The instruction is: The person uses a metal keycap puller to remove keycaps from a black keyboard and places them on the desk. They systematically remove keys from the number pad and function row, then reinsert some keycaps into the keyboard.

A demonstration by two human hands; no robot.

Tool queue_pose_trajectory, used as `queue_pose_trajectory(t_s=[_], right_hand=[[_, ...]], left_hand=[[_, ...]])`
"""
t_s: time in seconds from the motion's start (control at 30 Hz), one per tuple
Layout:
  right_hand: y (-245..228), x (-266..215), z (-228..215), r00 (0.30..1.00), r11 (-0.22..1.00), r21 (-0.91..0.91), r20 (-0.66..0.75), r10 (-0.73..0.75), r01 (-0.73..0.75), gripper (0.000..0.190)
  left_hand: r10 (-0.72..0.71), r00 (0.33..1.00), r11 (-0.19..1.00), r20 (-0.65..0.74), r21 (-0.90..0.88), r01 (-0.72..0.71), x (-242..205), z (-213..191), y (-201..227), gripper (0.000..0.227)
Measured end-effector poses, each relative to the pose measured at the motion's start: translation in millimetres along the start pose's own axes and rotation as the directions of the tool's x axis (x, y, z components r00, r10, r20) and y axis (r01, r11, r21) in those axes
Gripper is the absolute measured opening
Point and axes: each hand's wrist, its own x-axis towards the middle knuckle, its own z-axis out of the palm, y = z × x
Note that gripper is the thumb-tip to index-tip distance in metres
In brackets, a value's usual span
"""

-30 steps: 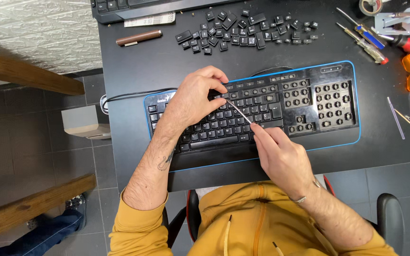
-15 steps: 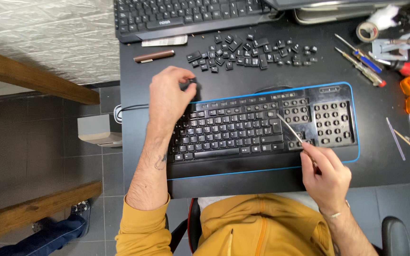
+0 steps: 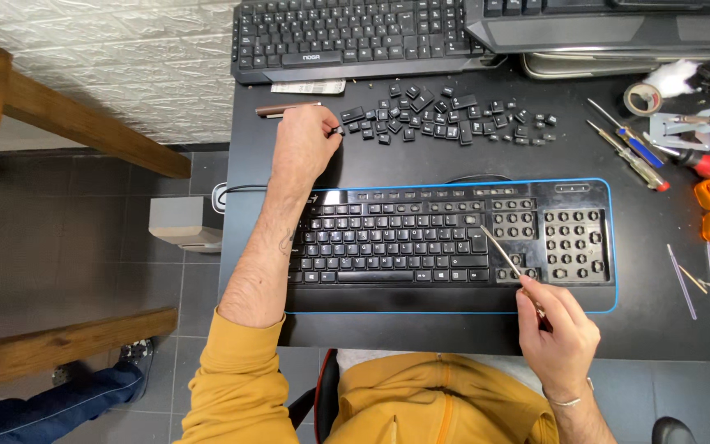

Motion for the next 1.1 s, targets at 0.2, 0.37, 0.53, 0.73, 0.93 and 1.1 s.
queue_pose_trajectory(t_s=[0.2,0.37,0.53,0.73,0.93,1.1], right_hand=[[1,0,0,1.000,1.000,-0.002,-0.002,-0.003,0.003,0.015],[7,-4,3,1.000,1.000,-0.015,-0.001,-0.024,0.024,0.015],[-4,5,-2,0.999,0.999,-0.013,0.024,-0.037,0.037,0.014],[-14,22,-6,0.994,0.996,-0.008,0.057,-0.091,0.091,0.011],[-58,76,-19,0.944,0.963,-0.113,0.255,-0.209,0.244,0.016],[-76,94,-11,0.875,0.911,-0.166,0.387,-0.291,0.377,0.020]], left_hand=[[0.016,0.999,0.997,-0.029,-0.070,-0.018,0,-2,-2,0.018],[0.152,0.986,0.963,-0.071,-0.213,-0.164,-35,-32,20,0.015],[0.454,0.890,0.831,0.035,-0.376,-0.409,-77,-31,48,0.010],[0.644,0.763,0.720,0.054,-0.381,-0.580,-86,-10,48,0.010],[0.667,0.712,0.731,0.218,-0.376,-0.569,-90,-15,42,0.023],[0.664,0.707,0.738,0.243,-0.367,-0.566,-88,-15,38,0.021]])
